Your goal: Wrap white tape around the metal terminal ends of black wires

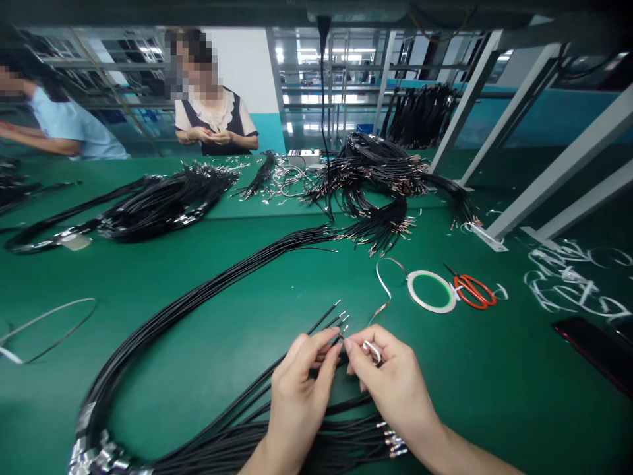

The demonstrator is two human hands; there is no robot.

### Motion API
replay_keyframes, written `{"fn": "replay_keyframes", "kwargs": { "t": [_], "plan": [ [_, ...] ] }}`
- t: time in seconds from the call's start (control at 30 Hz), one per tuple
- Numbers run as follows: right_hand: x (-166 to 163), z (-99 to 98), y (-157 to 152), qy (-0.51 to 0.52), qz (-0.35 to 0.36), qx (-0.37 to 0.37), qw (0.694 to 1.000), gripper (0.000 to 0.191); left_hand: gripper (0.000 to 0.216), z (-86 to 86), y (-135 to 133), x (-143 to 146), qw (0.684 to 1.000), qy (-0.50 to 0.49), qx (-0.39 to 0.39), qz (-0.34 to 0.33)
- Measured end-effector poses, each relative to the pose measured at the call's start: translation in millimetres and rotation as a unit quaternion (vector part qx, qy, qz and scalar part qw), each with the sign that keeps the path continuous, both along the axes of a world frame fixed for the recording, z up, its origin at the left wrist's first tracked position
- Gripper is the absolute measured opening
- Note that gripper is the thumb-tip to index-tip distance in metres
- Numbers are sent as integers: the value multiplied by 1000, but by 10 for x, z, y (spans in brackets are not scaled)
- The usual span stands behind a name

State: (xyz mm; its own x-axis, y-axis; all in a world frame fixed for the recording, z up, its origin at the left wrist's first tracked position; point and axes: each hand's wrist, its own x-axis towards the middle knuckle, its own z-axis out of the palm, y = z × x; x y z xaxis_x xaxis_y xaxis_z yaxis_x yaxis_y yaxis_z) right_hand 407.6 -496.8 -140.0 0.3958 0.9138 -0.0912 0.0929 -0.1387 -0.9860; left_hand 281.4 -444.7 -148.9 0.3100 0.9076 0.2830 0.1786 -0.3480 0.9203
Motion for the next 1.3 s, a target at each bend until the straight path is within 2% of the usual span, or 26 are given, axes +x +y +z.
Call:
{"fn": "replay_keyframes", "kwargs": {
  "t": [0.27,0.5,0.67,0.77,0.83,0.9,1.0,1.07,1.17,1.23,1.3],
  "plan": [
    [6,4,-2,-2,-6,-2,1000,21,29,9,-3,-11,1000,14,18,-13],
    [12,8,6,22,-16,6,1000,21,32,-6,-10,-11,1000,15,-2,-5],
    [19,4,-11,41,-41,32,998,20,36,-37,18,-29,998,42,33,-44],
    [16,-23,-43,13,-48,54,997,16,32,-67,30,-40,997,37,51,-51],
    [25,-54,-67,-34,-51,92,994,10,28,-85,29,-37,999,24,20,-40],
    [49,-85,-81,-98,-37,161,981,6,22,-92,26,-23,999,5,-39,-23],
    [100,-108,-73,-198,29,260,945,20,16,-73,34,6,992,-28,-121,-12],
    [118,-98,-55,-247,89,275,925,26,17,-49,52,11,987,-44,-152,-11],
    [105,-67,-9,-272,157,252,915,25,26,-46,121,-28,984,-50,-170,14],
    [88,-64,40,-276,172,254,911,26,34,-88,200,-69,983,-36,-171,49],
    [82,-74,89,-278,150,275,908,28,40,-144,275,-99,982,-19,-181,47]
  ]
}}
